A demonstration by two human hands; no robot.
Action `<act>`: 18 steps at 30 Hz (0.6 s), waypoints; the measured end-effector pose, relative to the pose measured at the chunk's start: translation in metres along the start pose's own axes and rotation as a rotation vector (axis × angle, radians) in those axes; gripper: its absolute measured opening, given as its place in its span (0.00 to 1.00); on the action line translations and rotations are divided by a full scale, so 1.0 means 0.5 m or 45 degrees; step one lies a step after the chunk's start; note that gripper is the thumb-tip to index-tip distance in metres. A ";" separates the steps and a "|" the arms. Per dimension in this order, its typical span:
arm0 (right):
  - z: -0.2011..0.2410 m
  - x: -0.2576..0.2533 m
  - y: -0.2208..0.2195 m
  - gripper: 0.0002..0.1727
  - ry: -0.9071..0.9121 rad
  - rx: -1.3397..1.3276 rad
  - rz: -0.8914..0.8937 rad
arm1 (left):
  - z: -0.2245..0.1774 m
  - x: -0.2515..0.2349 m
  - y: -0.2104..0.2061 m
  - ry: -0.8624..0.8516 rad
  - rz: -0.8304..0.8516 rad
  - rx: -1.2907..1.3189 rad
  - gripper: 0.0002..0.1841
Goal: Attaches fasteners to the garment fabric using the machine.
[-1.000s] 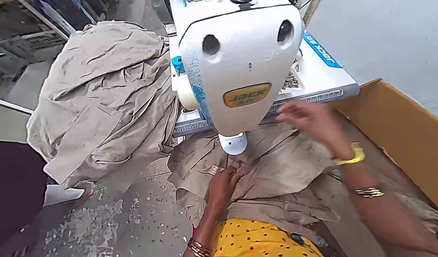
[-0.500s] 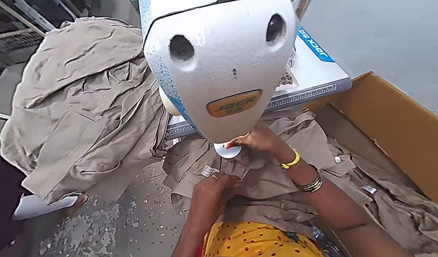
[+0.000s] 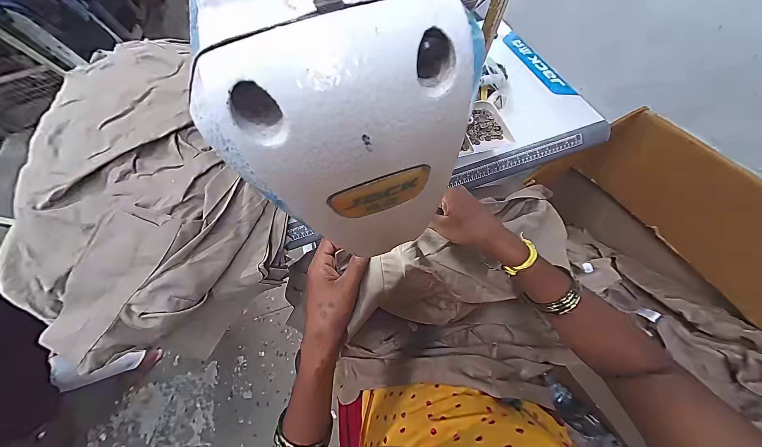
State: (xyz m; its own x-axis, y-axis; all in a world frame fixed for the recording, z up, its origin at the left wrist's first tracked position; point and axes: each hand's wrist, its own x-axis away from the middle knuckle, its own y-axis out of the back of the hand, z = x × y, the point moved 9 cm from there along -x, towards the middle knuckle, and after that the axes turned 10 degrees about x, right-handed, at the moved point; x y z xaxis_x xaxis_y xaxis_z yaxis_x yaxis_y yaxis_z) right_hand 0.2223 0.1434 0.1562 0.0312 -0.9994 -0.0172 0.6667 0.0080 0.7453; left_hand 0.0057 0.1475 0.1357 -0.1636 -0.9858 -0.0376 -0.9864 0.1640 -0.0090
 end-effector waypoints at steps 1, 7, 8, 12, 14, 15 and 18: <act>0.002 -0.002 0.001 0.15 -0.007 0.021 0.010 | 0.001 0.000 0.000 -0.008 -0.001 -0.003 0.05; -0.007 -0.003 -0.012 0.10 0.015 -0.064 -0.033 | 0.009 0.006 -0.005 -0.005 -0.002 0.045 0.05; -0.010 -0.006 -0.015 0.12 0.058 -0.055 -0.030 | 0.011 0.006 -0.006 0.001 0.004 0.046 0.05; -0.055 -0.021 0.030 0.12 0.222 0.381 -0.293 | 0.017 0.008 -0.011 0.031 0.036 0.073 0.07; -0.101 -0.033 0.076 0.12 0.139 0.624 -0.508 | 0.018 0.009 -0.014 0.029 0.039 0.084 0.06; -0.121 -0.040 0.094 0.12 0.109 0.709 -0.570 | 0.019 0.009 -0.014 0.025 0.034 0.083 0.05; -0.142 -0.060 0.108 0.16 0.107 0.844 -0.594 | 0.018 0.011 -0.013 0.034 0.021 0.066 0.04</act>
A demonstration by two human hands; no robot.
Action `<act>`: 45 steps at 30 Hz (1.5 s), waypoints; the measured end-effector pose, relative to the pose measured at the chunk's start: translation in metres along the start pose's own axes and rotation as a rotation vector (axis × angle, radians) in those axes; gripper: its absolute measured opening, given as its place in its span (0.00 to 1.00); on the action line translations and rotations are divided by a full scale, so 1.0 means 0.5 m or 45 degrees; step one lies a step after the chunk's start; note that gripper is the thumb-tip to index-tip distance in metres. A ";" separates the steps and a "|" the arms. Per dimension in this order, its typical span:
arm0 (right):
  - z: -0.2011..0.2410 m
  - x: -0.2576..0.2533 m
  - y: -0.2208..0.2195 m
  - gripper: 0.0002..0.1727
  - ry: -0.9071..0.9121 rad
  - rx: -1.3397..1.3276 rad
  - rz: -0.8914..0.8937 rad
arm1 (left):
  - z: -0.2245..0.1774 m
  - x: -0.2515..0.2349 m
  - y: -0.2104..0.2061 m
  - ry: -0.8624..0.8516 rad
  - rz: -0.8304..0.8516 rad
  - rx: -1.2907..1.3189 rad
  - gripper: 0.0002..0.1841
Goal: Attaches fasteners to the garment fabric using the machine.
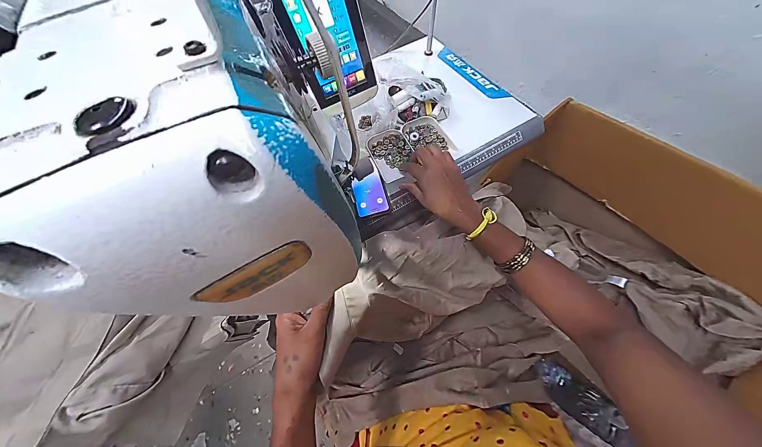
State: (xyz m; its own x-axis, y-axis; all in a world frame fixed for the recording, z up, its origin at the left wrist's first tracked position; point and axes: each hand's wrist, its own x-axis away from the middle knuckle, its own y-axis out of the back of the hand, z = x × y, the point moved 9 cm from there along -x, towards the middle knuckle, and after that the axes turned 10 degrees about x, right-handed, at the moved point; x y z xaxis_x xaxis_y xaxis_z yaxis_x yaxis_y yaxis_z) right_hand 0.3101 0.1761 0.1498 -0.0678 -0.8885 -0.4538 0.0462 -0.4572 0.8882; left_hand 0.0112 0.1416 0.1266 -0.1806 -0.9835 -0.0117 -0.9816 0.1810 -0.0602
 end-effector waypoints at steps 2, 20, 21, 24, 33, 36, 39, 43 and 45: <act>0.005 -0.013 -0.017 0.18 0.041 0.087 0.008 | 0.000 0.001 0.000 0.018 -0.007 -0.022 0.04; 0.085 0.032 0.086 0.04 -0.031 -0.748 -0.020 | -0.001 0.004 0.007 -0.092 -0.070 -0.291 0.08; 0.123 0.041 0.112 0.04 0.114 -0.681 -0.118 | -0.033 0.030 -0.001 -0.313 -0.020 -0.499 0.14; 0.261 0.113 0.167 0.08 0.704 -0.368 -0.431 | -0.089 0.122 -0.047 -0.774 0.342 -0.689 0.23; 0.278 0.129 0.125 0.15 0.516 -0.972 0.351 | -0.073 0.085 0.092 -0.441 0.185 -0.260 0.09; 0.228 0.099 0.075 0.13 0.204 -0.847 0.402 | -0.038 0.048 0.198 -0.284 -0.036 -0.302 0.05; 0.231 0.078 0.035 0.17 -0.063 -0.881 0.572 | -0.012 0.037 0.241 -0.196 -0.114 -0.386 0.07; 0.242 0.078 0.040 0.19 -0.134 -0.833 0.533 | 0.005 0.044 0.247 -0.135 -0.160 -0.404 0.07; 0.239 0.078 0.040 0.16 -0.079 -0.918 0.555 | 0.016 0.039 0.241 -0.131 -0.158 -0.367 0.06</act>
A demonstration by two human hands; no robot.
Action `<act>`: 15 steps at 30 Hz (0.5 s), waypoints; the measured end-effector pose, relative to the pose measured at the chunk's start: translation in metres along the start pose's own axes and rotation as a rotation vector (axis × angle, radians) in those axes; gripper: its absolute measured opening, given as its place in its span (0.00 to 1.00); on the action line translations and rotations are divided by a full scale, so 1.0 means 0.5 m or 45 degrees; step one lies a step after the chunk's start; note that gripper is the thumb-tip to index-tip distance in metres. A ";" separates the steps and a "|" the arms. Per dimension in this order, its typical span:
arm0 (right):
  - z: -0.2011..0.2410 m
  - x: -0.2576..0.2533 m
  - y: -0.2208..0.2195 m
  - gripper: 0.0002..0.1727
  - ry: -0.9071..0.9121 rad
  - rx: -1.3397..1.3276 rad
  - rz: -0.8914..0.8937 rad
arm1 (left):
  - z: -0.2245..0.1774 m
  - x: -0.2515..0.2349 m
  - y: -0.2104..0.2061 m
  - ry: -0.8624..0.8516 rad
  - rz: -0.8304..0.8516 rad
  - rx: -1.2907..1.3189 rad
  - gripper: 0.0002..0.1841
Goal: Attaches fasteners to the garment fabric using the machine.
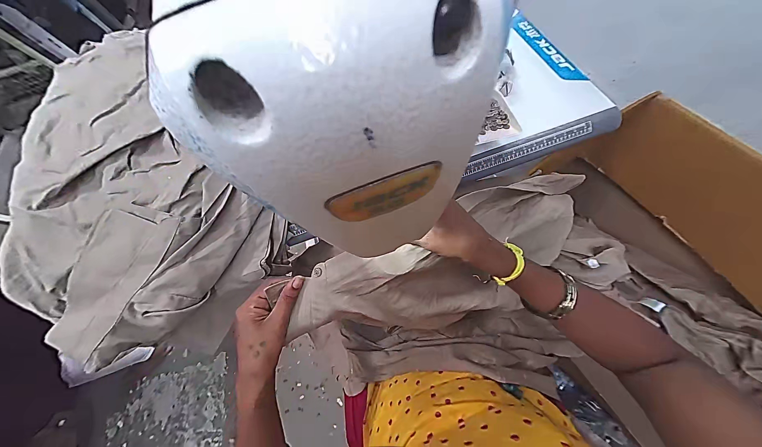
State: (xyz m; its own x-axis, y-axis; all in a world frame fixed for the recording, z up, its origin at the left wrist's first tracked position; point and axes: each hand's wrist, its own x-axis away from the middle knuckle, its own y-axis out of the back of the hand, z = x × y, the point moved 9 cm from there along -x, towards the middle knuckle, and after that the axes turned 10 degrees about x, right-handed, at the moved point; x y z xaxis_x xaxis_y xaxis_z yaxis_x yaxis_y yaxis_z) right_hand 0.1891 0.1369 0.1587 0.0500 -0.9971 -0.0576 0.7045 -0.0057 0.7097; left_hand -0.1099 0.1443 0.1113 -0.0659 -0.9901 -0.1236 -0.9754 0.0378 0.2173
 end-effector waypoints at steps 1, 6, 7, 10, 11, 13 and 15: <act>-0.003 0.001 0.005 0.14 0.056 -0.048 0.034 | -0.002 -0.005 -0.003 -0.009 -0.002 0.014 0.06; -0.053 0.014 0.044 0.07 0.088 -0.063 -0.026 | -0.059 -0.025 -0.026 -0.131 0.030 -0.159 0.12; -0.060 0.013 0.052 0.08 0.067 -0.035 -0.046 | -0.069 -0.032 -0.032 -0.153 0.030 -0.210 0.13; -0.066 0.017 0.065 0.08 0.044 0.058 -0.097 | -0.080 -0.045 -0.046 -0.196 0.051 -0.277 0.16; -0.066 0.018 0.067 0.09 0.043 0.068 -0.112 | -0.079 -0.046 -0.049 -0.202 0.059 -0.277 0.16; -0.069 0.016 0.061 0.09 0.060 0.091 -0.129 | -0.073 -0.044 -0.050 -0.208 0.072 -0.292 0.17; -0.081 0.006 0.058 0.07 0.083 0.199 -0.114 | -0.074 -0.035 -0.056 -0.266 0.049 -0.481 0.19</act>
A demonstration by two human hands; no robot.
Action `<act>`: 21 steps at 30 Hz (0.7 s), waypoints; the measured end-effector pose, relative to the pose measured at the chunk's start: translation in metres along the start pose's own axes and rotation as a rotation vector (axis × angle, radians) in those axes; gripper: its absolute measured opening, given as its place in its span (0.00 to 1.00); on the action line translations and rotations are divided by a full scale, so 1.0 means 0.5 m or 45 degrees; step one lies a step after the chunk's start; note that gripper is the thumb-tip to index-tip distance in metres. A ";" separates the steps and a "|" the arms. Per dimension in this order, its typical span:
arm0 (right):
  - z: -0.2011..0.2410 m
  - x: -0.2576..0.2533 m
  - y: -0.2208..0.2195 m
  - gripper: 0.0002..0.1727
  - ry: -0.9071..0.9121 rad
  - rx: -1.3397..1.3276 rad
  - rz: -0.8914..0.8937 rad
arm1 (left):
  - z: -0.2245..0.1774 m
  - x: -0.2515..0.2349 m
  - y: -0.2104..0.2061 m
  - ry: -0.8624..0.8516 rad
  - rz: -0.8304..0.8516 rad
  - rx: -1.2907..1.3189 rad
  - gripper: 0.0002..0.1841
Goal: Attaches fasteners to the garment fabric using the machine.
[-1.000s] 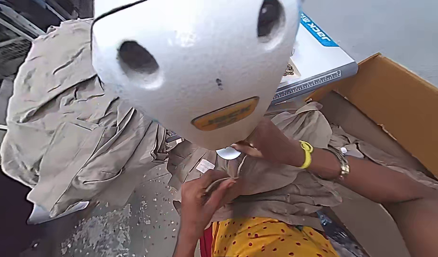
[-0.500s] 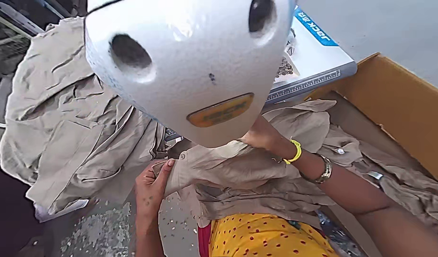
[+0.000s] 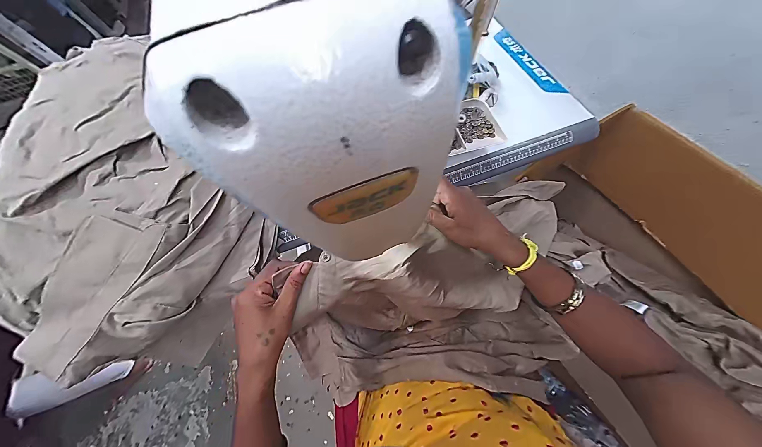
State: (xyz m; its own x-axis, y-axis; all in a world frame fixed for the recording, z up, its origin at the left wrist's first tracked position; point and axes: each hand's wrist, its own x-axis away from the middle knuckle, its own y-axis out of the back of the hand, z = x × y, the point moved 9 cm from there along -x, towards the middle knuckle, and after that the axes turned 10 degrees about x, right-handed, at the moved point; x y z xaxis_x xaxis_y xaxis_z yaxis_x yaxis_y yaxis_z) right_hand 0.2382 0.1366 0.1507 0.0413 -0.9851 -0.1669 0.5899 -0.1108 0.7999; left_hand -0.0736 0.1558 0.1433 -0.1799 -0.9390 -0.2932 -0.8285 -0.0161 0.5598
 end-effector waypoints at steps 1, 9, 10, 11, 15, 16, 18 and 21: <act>-0.014 -0.011 0.007 0.07 0.022 0.102 -0.038 | -0.013 0.002 -0.007 -0.076 -0.028 -0.157 0.21; -0.119 -0.127 0.045 0.21 0.065 0.896 -0.264 | -0.061 0.005 -0.157 -0.039 0.286 0.044 0.34; -0.123 -0.138 0.038 0.21 0.058 0.932 -0.239 | -0.061 0.002 -0.167 0.066 0.316 0.135 0.33; -0.126 -0.143 0.030 0.19 0.059 0.965 -0.222 | -0.060 0.001 -0.174 0.157 0.329 0.198 0.32; -0.102 -0.122 0.013 0.10 0.185 0.955 -0.331 | -0.048 0.003 -0.184 0.283 0.314 0.306 0.31; -0.099 -0.113 0.014 0.10 0.237 0.897 -0.410 | -0.048 0.002 -0.184 0.276 0.306 0.315 0.31; -0.109 -0.094 0.027 0.09 0.288 0.739 -0.531 | -0.048 0.000 -0.184 0.270 0.298 0.323 0.30; -0.129 -0.082 0.055 0.08 0.309 0.436 -0.589 | -0.048 -0.003 -0.183 0.282 0.292 0.339 0.31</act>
State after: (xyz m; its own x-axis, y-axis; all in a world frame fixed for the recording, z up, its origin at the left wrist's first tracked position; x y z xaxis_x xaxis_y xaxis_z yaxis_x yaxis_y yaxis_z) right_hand 0.3048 0.1824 0.1421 0.0489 -0.7717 -0.6341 0.3003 -0.5941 0.7462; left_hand 0.0152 0.1503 0.1109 -0.2814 -0.9596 0.0058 -0.8937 0.2643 0.3626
